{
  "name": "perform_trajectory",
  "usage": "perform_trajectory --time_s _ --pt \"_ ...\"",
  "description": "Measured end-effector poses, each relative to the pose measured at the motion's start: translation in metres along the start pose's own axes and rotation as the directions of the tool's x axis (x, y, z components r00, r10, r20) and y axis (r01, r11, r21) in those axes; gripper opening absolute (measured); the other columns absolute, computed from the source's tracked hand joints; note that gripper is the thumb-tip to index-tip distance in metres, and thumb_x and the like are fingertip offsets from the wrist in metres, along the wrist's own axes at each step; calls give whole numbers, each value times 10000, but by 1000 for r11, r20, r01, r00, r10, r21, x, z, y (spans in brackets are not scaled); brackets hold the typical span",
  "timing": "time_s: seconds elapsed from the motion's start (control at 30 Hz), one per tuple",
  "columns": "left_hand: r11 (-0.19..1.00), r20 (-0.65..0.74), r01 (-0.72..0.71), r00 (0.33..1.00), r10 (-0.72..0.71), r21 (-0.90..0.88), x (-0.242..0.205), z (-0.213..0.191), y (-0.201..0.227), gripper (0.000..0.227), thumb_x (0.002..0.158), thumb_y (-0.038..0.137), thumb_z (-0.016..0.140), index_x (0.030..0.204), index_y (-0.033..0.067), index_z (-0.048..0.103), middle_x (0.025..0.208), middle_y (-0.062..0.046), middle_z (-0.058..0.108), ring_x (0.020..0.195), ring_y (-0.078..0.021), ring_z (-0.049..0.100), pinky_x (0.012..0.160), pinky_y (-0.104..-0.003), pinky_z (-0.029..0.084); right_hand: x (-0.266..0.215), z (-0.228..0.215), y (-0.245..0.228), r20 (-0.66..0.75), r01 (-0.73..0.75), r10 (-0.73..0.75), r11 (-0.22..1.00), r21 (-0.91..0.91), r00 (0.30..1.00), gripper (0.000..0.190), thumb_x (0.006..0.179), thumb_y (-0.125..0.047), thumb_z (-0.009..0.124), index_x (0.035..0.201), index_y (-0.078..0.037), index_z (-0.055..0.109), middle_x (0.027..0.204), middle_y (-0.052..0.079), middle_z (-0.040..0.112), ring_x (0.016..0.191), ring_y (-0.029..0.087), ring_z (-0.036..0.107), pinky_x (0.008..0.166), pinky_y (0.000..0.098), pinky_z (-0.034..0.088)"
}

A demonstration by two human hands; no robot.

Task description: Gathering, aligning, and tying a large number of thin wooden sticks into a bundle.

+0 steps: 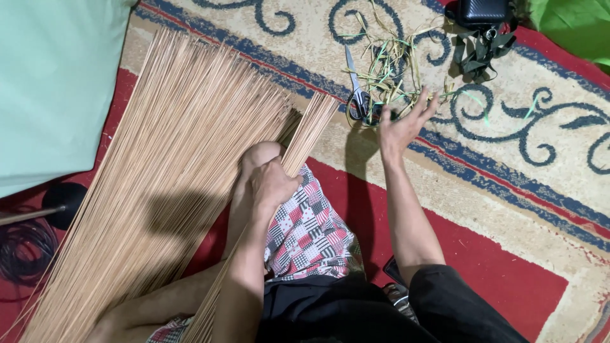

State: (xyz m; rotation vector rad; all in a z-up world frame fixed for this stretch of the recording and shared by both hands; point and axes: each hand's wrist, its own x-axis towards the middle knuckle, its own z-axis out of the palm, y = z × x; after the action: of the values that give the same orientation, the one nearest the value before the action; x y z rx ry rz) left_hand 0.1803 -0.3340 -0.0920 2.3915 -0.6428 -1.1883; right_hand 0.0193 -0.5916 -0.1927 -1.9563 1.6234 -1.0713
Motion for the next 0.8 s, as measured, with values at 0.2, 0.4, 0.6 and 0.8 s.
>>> perform_trajectory --time_s 0.2,0.4,0.6,0.8 --pt "1000 -4 6 1000 -6 12 -6 -2 6 627 761 357 709 1252 -30 664 1168 -286 721 1163 -467 666 944 -586 533 -69 40 22 180 221 -180 944 -244 967 283 784 -258 886 967 -104 734 1131 99 516 945 383 619 838 502 534" --pt "1000 1 15 1000 -15 20 -2 3 1 648 773 370 699 1284 -24 648 1192 -284 713 1176 -482 653 950 -611 524 -75 83 42 199 375 -322 853 -363 926 93 909 -247 703 987 -204 677 1067 34 498 961 295 518 761 431 424" --pt "1000 -7 7 1000 -7 9 1 6 -5 677 767 392 686 1306 -15 637 1202 -275 712 1186 -474 651 955 -620 521 -63 91 52 252 358 -271 831 -425 929 148 878 -312 747 892 -201 650 1098 -9 571 1052 262 511 820 427 402" --pt "1000 -9 11 1000 -11 3 -7 6 -3 683 773 355 695 1325 -40 623 1202 -298 706 1180 -491 651 969 -625 514 -73 88 22 265 402 -313 811 -425 912 276 941 -414 682 1112 -199 650 1011 31 607 1005 266 557 918 456 387"
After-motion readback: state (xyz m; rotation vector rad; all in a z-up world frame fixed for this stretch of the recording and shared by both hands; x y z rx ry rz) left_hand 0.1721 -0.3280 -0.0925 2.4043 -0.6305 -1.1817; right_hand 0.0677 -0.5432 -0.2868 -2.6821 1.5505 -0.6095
